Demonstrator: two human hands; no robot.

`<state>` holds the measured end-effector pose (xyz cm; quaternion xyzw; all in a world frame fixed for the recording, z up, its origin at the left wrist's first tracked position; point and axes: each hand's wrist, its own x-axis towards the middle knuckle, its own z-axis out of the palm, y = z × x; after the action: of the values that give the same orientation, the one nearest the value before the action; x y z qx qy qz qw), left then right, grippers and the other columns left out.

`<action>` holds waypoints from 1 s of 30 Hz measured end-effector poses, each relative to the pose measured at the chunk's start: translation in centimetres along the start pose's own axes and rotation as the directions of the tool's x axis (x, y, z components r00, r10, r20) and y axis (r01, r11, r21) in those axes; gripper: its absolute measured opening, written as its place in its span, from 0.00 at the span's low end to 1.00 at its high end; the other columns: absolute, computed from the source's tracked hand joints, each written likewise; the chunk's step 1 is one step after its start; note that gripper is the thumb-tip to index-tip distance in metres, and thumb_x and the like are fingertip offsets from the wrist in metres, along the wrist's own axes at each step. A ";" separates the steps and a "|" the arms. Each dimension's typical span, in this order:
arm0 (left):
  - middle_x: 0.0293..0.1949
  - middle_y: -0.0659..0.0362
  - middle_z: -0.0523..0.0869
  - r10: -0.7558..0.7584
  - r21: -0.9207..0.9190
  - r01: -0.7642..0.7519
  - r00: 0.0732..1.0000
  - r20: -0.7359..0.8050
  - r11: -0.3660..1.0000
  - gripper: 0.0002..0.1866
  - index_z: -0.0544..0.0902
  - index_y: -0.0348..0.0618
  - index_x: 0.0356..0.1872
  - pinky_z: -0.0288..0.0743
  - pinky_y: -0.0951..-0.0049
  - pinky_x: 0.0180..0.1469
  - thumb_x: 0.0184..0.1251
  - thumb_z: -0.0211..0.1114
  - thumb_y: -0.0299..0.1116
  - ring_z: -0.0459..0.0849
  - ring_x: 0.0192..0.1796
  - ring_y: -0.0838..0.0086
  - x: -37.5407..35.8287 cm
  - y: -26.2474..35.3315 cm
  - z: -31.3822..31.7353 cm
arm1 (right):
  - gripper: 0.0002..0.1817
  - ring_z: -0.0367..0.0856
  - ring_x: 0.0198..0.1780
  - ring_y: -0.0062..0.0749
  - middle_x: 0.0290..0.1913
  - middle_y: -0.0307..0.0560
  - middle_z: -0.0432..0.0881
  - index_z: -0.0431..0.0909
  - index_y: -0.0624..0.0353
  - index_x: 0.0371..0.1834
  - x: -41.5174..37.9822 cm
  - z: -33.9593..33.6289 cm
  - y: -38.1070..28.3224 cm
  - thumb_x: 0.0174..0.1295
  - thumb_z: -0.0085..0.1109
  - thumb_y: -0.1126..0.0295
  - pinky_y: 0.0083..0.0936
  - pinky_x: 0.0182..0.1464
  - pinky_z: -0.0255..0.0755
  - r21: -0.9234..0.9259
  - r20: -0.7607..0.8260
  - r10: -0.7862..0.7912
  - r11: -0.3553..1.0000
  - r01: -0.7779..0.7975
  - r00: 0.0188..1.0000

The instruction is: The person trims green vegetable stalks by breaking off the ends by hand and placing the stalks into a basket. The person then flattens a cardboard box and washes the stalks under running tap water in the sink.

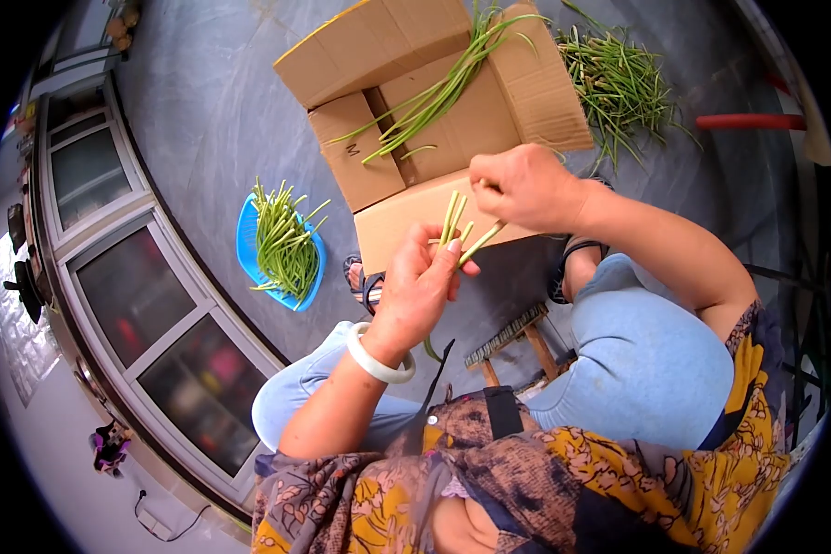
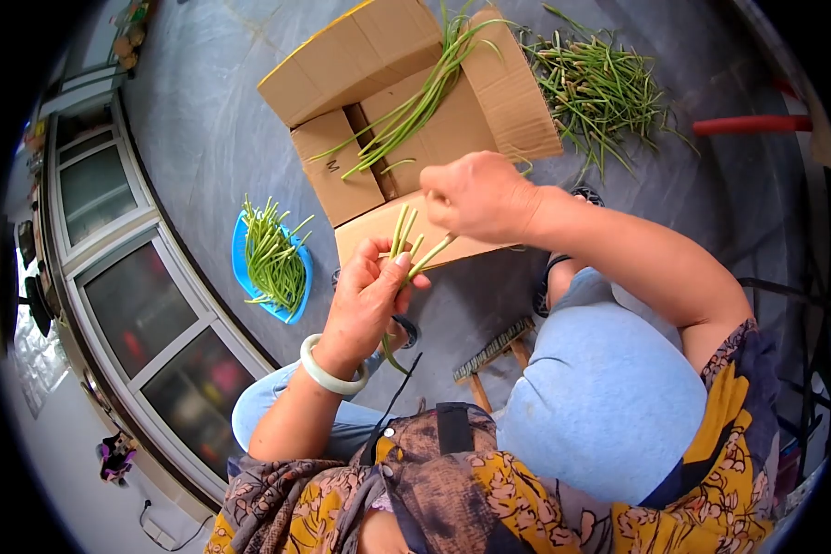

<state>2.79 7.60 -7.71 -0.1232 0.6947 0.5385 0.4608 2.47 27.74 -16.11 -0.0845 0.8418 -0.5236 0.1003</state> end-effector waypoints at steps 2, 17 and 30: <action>0.28 0.60 0.83 -0.015 -0.001 0.015 1.000 -0.006 1.000 0.11 0.71 0.40 0.50 0.64 0.85 0.24 0.75 0.56 0.36 0.70 0.22 0.85 0.3 0.0 -0.3 | 0.11 0.80 0.26 0.39 0.23 0.51 0.80 0.76 0.62 0.30 0.1 -0.7 0.9 0.59 0.54 0.64 0.34 0.30 0.72 0.206 0.093 0.106 0.971 -0.124 0.990; 0.28 0.61 0.81 0.028 0.064 -0.025 0.998 -0.049 0.998 0.11 0.72 0.39 0.50 0.64 0.86 0.26 0.75 0.56 0.35 0.70 0.24 0.86 0.8 0.2 -1.2 | 0.12 0.71 0.29 0.24 0.24 0.38 0.75 0.77 0.61 0.36 -0.9 -2.8 -0.7 0.63 0.55 0.63 0.26 0.32 0.66 0.378 0.537 -0.024 0.900 -0.216 0.843; 0.33 0.60 0.83 -0.072 -0.155 0.076 0.997 0.031 0.985 0.11 0.72 0.40 0.51 0.61 0.86 0.26 0.75 0.55 0.34 0.67 0.24 0.85 0.4 0.1 -0.5 | 0.06 0.78 0.27 0.51 0.23 0.58 0.76 0.74 0.62 0.30 -1.2 0.5 -1.2 0.59 0.52 0.70 0.39 0.30 0.71 -0.066 0.079 -0.087 0.994 0.092 0.993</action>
<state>2.28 7.33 -7.99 -0.1778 0.6394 0.5753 0.4781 3.79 27.13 -15.14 -0.1454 0.8504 -0.4944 0.1059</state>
